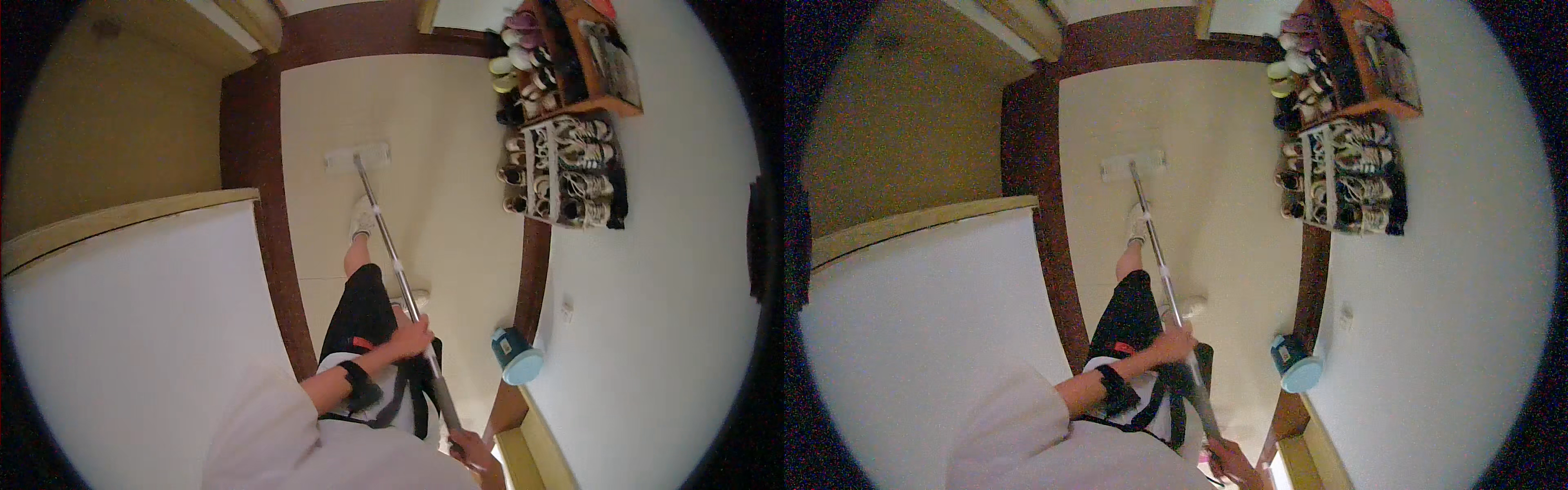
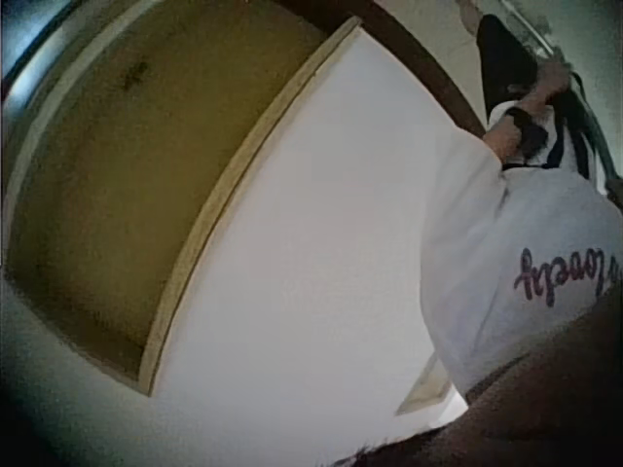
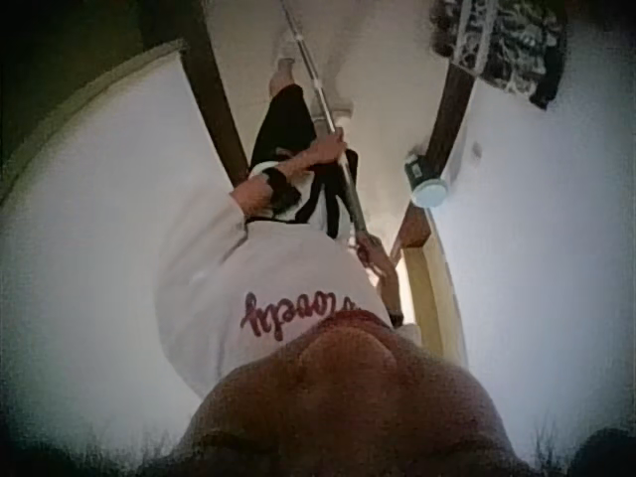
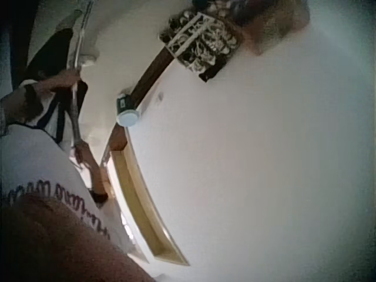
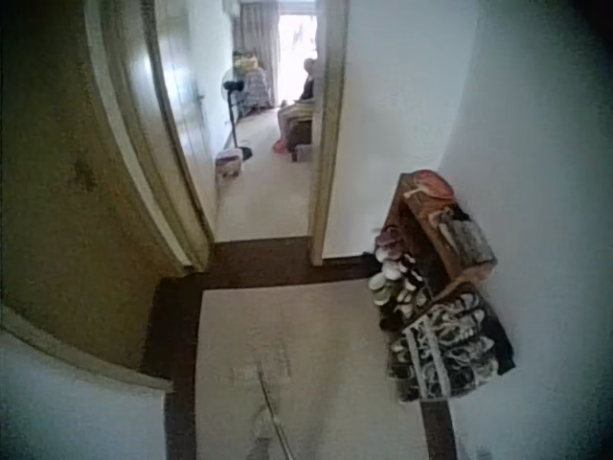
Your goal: Mop the tiled floor of a bathroom and hallway.
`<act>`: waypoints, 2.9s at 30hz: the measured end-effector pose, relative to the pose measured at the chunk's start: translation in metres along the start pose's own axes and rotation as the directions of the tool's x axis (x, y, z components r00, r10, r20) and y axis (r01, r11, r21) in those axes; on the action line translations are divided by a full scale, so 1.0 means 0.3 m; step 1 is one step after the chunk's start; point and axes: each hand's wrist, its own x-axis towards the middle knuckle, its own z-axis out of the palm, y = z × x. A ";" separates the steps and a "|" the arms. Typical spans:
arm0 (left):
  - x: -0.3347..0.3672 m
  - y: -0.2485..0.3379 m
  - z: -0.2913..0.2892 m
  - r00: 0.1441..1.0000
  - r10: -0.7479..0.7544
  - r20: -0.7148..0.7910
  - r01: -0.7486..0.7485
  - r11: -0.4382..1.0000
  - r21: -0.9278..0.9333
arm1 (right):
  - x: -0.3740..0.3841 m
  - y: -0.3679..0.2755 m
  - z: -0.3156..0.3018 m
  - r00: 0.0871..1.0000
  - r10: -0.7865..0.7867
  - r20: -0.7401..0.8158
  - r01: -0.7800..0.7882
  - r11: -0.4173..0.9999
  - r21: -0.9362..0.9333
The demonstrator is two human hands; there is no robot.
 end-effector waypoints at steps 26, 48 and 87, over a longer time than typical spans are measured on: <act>0.838 -0.095 -1.012 0.731 0.402 -0.552 -0.149 0.883 0.445 | 0.602 -1.023 0.564 0.914 -0.380 0.143 0.395 0.914 -0.093; -0.005 0.213 0.130 0.617 0.423 0.664 -0.787 0.299 0.540 | 0.103 0.239 -0.054 0.990 -0.104 -0.092 0.115 0.985 0.128; -0.070 0.216 0.730 0.481 0.444 0.756 -0.873 0.318 0.369 | 0.060 0.674 -0.402 0.985 -0.103 -0.137 0.129 0.971 0.200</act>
